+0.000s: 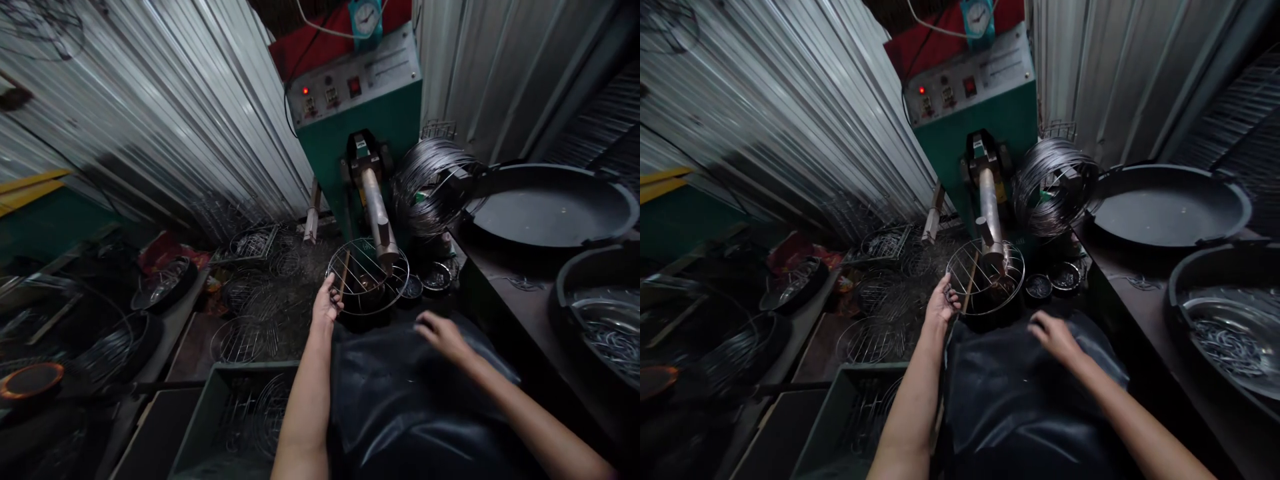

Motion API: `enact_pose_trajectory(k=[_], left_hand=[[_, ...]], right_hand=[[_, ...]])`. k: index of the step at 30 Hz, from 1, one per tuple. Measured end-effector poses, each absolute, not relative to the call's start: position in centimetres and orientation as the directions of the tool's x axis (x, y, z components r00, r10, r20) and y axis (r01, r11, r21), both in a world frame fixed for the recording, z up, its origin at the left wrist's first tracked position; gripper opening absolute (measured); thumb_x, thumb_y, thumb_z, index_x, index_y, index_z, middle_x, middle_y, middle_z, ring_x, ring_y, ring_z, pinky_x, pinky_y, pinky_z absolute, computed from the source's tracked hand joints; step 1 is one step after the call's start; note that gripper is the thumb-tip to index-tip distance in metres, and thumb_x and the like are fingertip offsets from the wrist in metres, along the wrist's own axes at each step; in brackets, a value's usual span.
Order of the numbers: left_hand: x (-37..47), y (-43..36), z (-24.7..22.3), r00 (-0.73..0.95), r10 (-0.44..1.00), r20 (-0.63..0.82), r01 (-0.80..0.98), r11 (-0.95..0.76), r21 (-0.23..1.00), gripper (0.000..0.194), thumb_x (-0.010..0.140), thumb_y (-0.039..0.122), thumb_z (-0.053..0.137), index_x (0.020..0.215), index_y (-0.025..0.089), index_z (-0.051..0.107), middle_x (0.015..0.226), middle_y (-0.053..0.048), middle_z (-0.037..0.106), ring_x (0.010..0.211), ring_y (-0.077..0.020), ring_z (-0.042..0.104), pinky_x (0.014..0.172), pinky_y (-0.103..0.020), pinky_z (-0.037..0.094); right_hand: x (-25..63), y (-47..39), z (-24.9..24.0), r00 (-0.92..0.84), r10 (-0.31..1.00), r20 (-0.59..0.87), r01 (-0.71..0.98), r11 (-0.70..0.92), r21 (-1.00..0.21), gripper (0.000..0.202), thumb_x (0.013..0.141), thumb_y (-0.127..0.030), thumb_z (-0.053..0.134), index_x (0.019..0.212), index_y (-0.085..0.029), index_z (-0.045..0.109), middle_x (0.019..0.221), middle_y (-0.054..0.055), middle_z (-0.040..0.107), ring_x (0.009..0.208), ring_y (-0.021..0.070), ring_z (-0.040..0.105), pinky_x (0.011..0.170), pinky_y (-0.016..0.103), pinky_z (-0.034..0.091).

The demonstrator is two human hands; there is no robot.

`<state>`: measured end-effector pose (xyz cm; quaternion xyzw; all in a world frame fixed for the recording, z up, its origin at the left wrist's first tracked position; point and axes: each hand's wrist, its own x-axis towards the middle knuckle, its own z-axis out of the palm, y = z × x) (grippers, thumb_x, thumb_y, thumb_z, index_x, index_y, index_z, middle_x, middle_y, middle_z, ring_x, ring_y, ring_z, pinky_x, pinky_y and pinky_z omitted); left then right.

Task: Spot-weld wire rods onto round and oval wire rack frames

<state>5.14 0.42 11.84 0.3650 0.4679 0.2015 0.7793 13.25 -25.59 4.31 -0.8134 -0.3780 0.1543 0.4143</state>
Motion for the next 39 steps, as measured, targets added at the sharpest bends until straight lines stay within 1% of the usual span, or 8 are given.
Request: enact_pose_trajectory(k=[2,5,13,17,20,24,27,39], left_hand=[[5.1,0.7,12.3,0.490,0.614,-0.619,0.054,0.688,0.724,0.044,0.056,0.048,0.071,0.061,0.018,0.039,0.050,0.009,0.036,0.038,-0.0047,0.037,0.037,-0.019,0.026],[5.2,0.9,12.4,0.453,0.638,-0.622,0.046,0.680,0.731,0.037,0.059,0.040,0.070,0.063,0.017,0.042,0.052,0.008,0.041,0.039,-0.0046,0.040,0.040,-0.019,0.028],[5.0,1.3,12.1,0.443,0.668,-0.598,0.089,0.631,0.771,0.035,0.054,0.033,0.075,0.066,0.016,0.047,0.054,0.008,0.045,0.040,-0.0036,0.039,0.041,-0.019,0.027],[5.1,1.2,12.0,0.478,0.651,-0.590,0.101,0.626,0.773,0.035,0.050,0.028,0.076,0.064,0.016,0.047,0.053,0.008,0.042,0.039,-0.0029,0.038,0.039,-0.018,0.025],[5.4,0.9,11.4,0.475,0.691,-0.545,0.020,0.610,0.792,0.035,0.047,0.022,0.075,0.062,0.015,0.045,0.053,0.009,0.039,0.039,-0.0007,0.032,0.037,-0.016,0.019],[5.5,0.4,10.7,0.418,0.769,-0.485,-0.064,0.557,0.828,0.033,0.046,0.020,0.073,0.062,0.016,0.044,0.052,0.010,0.034,0.038,0.0003,0.025,0.035,-0.015,0.012],[5.4,0.1,10.8,0.396,0.791,-0.466,-0.083,0.536,0.840,0.033,0.046,0.020,0.072,0.062,0.016,0.043,0.051,0.011,0.030,0.038,-0.0002,0.023,0.035,-0.015,0.012],[6.9,-2.1,12.0,0.405,0.857,-0.320,-0.170,0.414,0.894,0.038,0.047,0.021,0.071,0.077,0.017,0.047,0.059,0.008,0.043,0.041,-0.0009,0.033,0.036,-0.014,0.013]], right_hand=[[10.8,-26.7,2.2,0.403,0.904,-0.141,0.698,-0.404,-0.591,0.006,0.072,-0.021,0.061,0.076,-0.019,0.065,0.078,0.006,0.068,0.070,0.0188,0.062,0.063,0.026,0.047],[7.6,-26.8,0.1,0.237,0.902,-0.360,0.853,-0.370,-0.367,0.009,0.070,-0.009,0.059,0.069,-0.015,0.066,0.082,0.011,0.069,0.067,0.0199,0.064,0.060,0.027,0.048],[5.8,-26.9,-0.5,0.277,0.901,-0.334,0.865,-0.385,-0.321,0.028,0.078,-0.004,0.039,0.089,-0.012,0.064,0.084,0.015,0.067,0.067,0.0221,0.065,0.059,0.031,0.050],[8.9,-27.4,2.3,0.350,0.925,-0.150,0.726,-0.369,-0.580,0.026,0.082,-0.016,0.040,0.098,-0.016,0.061,0.094,0.011,0.067,0.083,0.0193,0.064,0.073,0.029,0.050],[11.4,-26.0,6.1,0.558,0.827,-0.068,0.303,-0.279,-0.911,0.026,0.084,-0.035,0.043,0.091,-0.017,0.060,0.075,0.006,0.067,0.068,0.0172,0.062,0.065,0.029,0.050],[12.8,-21.8,10.3,0.779,0.626,-0.031,-0.048,0.010,-0.999,0.037,0.077,-0.049,0.056,0.094,-0.017,0.058,0.067,0.002,0.063,0.061,0.0143,0.059,0.058,0.026,0.050],[12.8,-19.2,11.3,0.816,0.576,0.056,-0.001,0.098,-0.995,0.035,0.077,-0.048,0.057,0.092,-0.017,0.058,0.067,0.002,0.064,0.060,0.0142,0.060,0.058,0.027,0.050],[13.3,-19.1,10.3,0.790,0.565,0.236,0.353,-0.105,-0.930,0.026,0.080,-0.043,0.051,0.087,-0.019,0.059,0.072,0.004,0.068,0.065,0.0186,0.065,0.062,0.029,0.051]])
